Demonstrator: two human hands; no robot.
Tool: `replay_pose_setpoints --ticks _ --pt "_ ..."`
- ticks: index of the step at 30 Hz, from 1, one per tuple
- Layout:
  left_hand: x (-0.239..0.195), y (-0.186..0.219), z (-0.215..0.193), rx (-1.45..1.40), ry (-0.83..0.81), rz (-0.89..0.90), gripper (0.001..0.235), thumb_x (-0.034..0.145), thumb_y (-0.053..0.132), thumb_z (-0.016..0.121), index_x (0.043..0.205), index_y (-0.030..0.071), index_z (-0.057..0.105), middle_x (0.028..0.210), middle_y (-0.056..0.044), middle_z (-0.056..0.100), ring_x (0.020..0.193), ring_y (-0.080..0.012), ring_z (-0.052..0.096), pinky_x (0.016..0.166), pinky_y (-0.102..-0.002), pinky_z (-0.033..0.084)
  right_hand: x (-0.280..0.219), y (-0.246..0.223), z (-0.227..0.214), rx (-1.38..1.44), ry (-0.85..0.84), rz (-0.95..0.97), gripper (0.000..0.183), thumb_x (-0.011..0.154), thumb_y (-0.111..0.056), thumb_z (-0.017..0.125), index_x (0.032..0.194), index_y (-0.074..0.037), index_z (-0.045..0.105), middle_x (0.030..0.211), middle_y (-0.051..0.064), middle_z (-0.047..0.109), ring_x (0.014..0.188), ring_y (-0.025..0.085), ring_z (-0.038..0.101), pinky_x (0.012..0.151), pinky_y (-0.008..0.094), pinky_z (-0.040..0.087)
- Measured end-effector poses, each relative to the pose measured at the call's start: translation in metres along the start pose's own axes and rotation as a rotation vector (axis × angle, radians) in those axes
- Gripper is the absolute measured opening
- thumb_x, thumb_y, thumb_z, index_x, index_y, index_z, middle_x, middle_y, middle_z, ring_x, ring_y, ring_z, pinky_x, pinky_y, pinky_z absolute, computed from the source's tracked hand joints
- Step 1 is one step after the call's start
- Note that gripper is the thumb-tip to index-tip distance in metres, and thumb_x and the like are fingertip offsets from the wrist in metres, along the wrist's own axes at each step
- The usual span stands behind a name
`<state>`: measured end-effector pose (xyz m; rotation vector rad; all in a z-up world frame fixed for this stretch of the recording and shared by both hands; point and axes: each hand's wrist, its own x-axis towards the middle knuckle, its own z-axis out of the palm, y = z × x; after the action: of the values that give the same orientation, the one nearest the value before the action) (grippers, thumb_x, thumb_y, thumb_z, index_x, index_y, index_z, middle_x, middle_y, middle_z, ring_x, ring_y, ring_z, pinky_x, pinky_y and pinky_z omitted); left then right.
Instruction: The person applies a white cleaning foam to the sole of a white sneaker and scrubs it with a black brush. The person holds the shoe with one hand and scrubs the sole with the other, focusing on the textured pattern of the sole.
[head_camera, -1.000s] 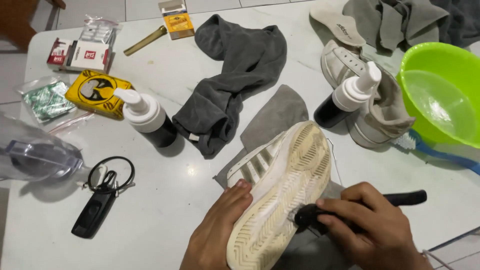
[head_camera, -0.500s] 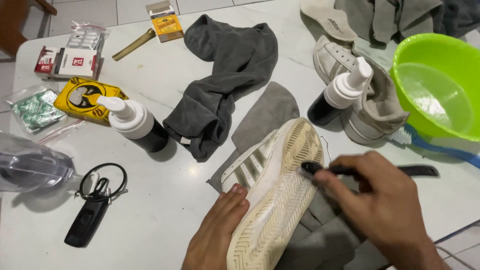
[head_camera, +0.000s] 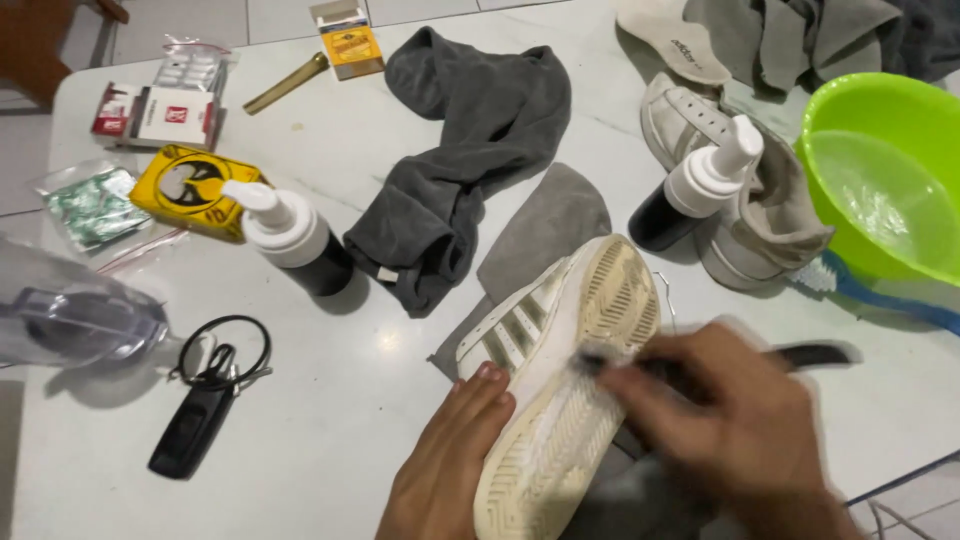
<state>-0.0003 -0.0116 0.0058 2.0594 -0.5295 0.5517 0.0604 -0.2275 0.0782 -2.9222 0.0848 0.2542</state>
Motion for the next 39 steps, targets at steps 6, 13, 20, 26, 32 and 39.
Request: replay_pose_setpoints --ticks 6,13,20,26,32,39 --pt "0.006 0.008 0.0 0.001 0.044 0.001 0.06 0.113 0.035 0.021 0.133 -0.009 0.057 0.141 -0.024 0.063 0.138 -0.0371 0.061 0.119 -0.046 0.046 -0.022 0.027 0.046 -0.036 0.336 -0.21 0.041 0.056 -0.07 0.087 0.082 -0.039 0.08 0.078 -0.01 0.072 0.071 0.016 0.07 0.056 0.037 0.051" --pt "0.002 0.009 -0.003 0.016 0.027 -0.031 0.057 0.113 0.032 0.022 0.134 -0.006 0.058 0.143 -0.023 0.062 0.139 -0.0355 0.06 0.12 -0.045 0.044 -0.033 0.015 0.041 -0.257 0.155 -0.041 0.05 0.042 -0.092 0.083 0.08 -0.059 0.081 0.081 -0.007 0.068 0.071 0.02 0.073 0.061 0.042 0.058" --pt "0.002 0.004 -0.004 -0.017 -0.031 -0.015 0.054 0.112 0.027 0.021 0.14 -0.007 0.054 0.15 -0.023 0.056 0.144 -0.0349 0.053 0.123 -0.044 0.038 0.017 -0.045 0.045 0.252 0.5 -0.239 0.03 0.078 -0.037 0.088 0.091 -0.012 0.078 0.076 -0.001 0.07 0.06 0.015 0.053 0.063 0.03 0.043" --pt "0.005 0.012 -0.007 0.064 0.092 0.041 0.063 0.114 0.036 0.019 0.127 -0.01 0.06 0.135 -0.027 0.066 0.132 -0.0401 0.065 0.115 -0.049 0.05 -0.009 -0.006 0.007 0.532 0.116 0.175 0.024 0.06 -0.026 0.101 0.076 -0.015 0.087 0.064 0.0 0.07 0.059 0.011 0.063 0.06 0.025 0.047" --pt "0.004 0.014 -0.003 0.055 0.083 -0.035 0.059 0.109 0.043 0.036 0.128 -0.007 0.063 0.137 -0.023 0.066 0.133 -0.0353 0.064 0.115 -0.046 0.049 -0.002 0.054 0.083 -0.693 0.596 -0.965 0.027 0.102 -0.012 0.036 0.076 -0.02 0.04 0.073 -0.005 0.041 0.06 0.01 0.046 0.062 0.03 0.043" --pt "0.004 0.011 -0.004 -0.024 0.022 -0.037 0.071 0.109 0.054 0.034 0.136 -0.007 0.056 0.145 -0.024 0.061 0.14 -0.0364 0.057 0.12 -0.047 0.043 -0.04 -0.005 0.014 0.307 0.434 -0.258 0.027 0.066 -0.039 0.091 0.086 -0.025 0.081 0.076 -0.008 0.071 0.062 0.006 0.066 0.067 0.023 0.047"
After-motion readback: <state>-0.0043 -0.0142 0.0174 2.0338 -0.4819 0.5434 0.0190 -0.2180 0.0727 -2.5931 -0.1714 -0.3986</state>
